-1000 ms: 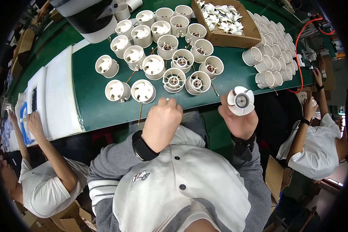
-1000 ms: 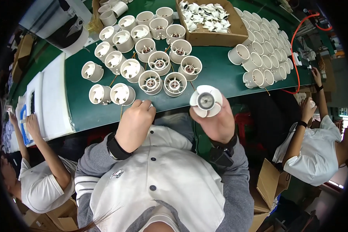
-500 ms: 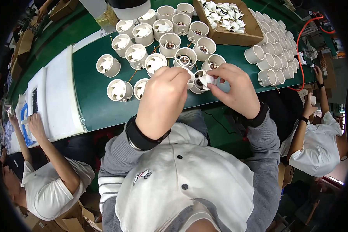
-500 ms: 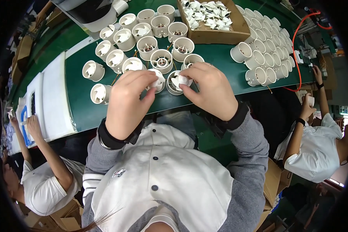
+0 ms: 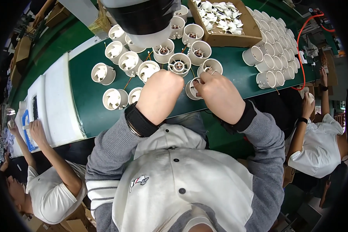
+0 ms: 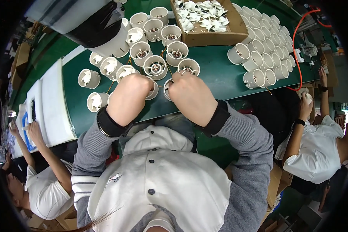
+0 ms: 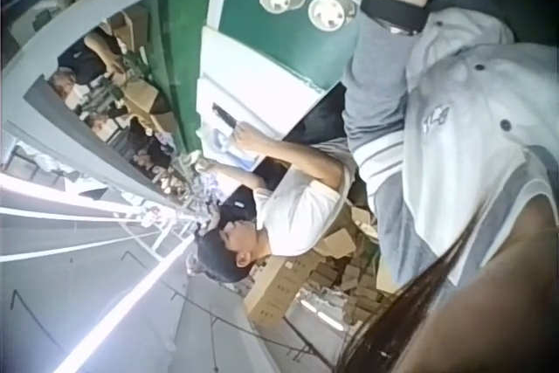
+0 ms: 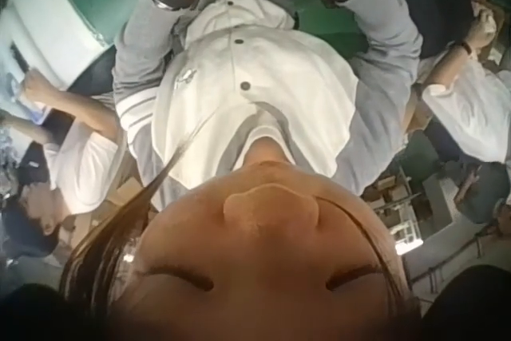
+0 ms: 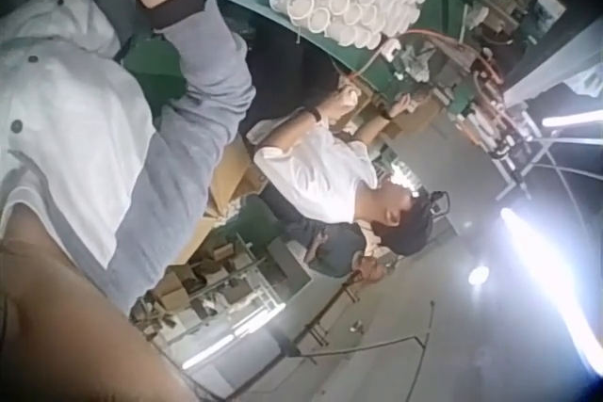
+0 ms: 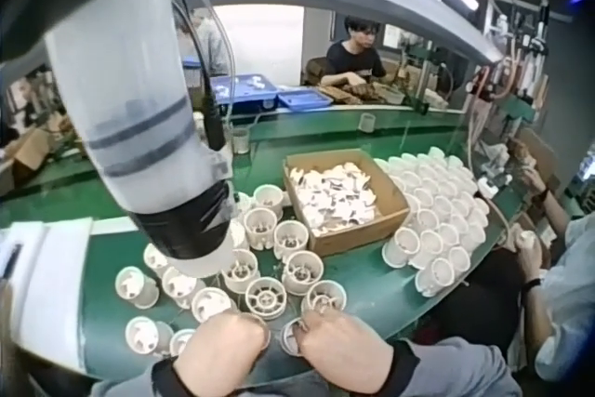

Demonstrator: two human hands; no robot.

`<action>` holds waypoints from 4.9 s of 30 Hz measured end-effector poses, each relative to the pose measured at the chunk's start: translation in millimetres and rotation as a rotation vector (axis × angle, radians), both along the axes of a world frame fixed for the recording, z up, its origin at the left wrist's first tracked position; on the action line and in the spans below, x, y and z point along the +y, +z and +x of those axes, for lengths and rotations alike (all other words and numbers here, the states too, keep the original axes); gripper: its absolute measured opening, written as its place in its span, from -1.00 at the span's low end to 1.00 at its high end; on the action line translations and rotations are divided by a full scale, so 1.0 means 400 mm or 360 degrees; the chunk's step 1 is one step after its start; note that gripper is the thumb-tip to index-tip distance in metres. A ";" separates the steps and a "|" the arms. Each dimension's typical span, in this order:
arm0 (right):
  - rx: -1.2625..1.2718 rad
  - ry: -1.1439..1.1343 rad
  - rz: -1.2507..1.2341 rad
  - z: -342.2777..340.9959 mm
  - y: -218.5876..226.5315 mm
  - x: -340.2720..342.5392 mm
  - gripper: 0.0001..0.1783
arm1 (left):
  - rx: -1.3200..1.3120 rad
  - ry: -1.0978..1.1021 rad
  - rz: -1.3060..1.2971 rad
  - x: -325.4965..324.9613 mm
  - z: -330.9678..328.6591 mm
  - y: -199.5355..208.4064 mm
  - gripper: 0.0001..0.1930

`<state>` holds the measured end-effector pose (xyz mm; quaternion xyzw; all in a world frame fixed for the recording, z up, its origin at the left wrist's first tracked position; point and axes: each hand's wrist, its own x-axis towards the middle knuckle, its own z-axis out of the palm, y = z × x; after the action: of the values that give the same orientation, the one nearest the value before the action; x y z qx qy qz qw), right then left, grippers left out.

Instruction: The person moves a cardboard box aside and picks up white fan blades from another box, pressing them one at a time into the centers of white cylindrical housings.

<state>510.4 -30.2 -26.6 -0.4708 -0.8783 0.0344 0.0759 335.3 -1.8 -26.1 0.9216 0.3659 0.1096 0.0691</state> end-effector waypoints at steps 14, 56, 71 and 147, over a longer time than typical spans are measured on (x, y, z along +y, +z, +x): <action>0.0510 0.0355 -0.0221 0.125 0.113 0.011 -0.80 | 0.0016 -0.0048 -0.0049 -0.025 0.021 0.027 -0.94; 0.0959 -0.0940 -0.0109 0.408 -0.072 -0.143 -0.82 | -0.0393 -0.0703 -0.0213 0.091 0.497 0.070 -0.89; 0.0575 -0.0898 0.0319 0.376 -0.112 -0.160 -0.75 | 0.0244 -0.0766 0.0038 0.146 0.599 -0.075 -0.91; 0.1004 -0.0144 -0.0215 0.107 0.086 0.117 -0.71 | -0.0890 0.0258 0.0105 0.010 0.034 0.033 -0.81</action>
<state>553.1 16.6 7.7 -0.4795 -0.7854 0.2334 0.3142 348.9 2.0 -13.0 0.8252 0.4013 0.3762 0.1284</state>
